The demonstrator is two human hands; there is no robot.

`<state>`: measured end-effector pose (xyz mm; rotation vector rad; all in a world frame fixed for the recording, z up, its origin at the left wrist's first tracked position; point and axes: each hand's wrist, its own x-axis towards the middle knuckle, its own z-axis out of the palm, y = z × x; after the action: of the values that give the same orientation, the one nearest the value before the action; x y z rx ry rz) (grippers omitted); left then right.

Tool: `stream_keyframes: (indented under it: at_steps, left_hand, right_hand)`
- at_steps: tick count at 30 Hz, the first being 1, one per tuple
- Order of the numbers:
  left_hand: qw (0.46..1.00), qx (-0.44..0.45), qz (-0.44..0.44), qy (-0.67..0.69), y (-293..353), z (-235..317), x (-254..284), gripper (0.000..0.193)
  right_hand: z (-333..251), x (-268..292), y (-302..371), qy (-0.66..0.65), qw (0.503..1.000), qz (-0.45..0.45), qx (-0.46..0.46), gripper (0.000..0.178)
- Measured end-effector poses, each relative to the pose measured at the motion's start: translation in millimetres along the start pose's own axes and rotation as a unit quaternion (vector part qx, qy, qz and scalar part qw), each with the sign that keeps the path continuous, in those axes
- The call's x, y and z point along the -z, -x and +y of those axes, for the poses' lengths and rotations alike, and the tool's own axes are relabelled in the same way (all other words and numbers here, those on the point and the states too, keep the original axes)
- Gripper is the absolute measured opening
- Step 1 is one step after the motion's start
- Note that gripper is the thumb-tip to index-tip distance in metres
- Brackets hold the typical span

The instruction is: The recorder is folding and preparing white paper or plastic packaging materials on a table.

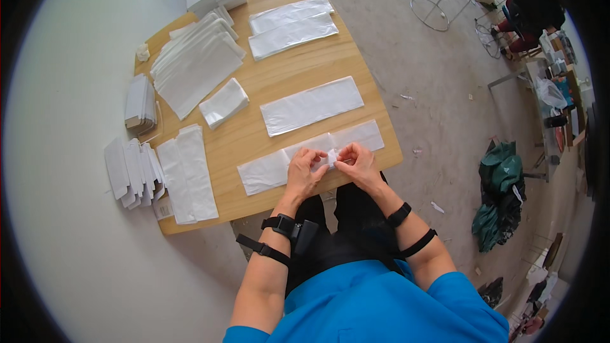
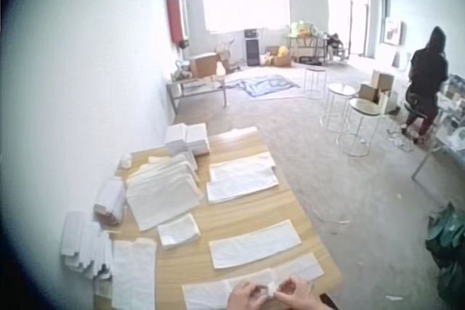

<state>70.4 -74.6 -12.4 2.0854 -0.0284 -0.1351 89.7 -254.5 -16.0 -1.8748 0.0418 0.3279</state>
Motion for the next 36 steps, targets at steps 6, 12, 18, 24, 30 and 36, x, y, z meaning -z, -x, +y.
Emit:
stream_keyframes:
  at_steps: [6, 12, 18, 24, 30, 36]
  left_hand:
    - [0.999, -0.016, 0.017, -0.036, 0.8, 0.0, -4.2, 0.018]
    - [0.999, -0.013, 0.028, -0.013, 2.3, -5.1, -4.0, 0.013]
    - [0.999, -0.008, 0.037, -0.024, 2.3, -7.2, -4.4, 0.012]
    - [0.985, 0.096, 0.009, 0.141, 1.9, -12.5, 1.9, 0.014]
    - [0.987, 0.093, -0.025, 0.129, -1.1, -4.6, 13.2, 0.015]
    - [0.987, 0.098, -0.033, 0.122, 0.1, -1.3, 15.8, 0.016]
  right_hand:
    - [-7.8, -13.1, 8.6, 0.007, 0.999, 0.034, 0.029, 0.014]
    - [-21.2, -20.0, 10.1, 0.076, 0.994, 0.062, 0.055, 0.013]
    - [-16.6, -21.4, 10.9, 0.086, 0.993, 0.069, 0.050, 0.013]
    - [-13.6, -22.4, 12.9, 0.080, 0.993, 0.082, 0.019, 0.017]
    - [-25.5, -27.8, 11.0, 0.125, 0.986, 0.105, 0.041, 0.029]
    - [-23.5, -33.9, -7.1, 0.184, 0.972, 0.129, 0.074, 0.035]
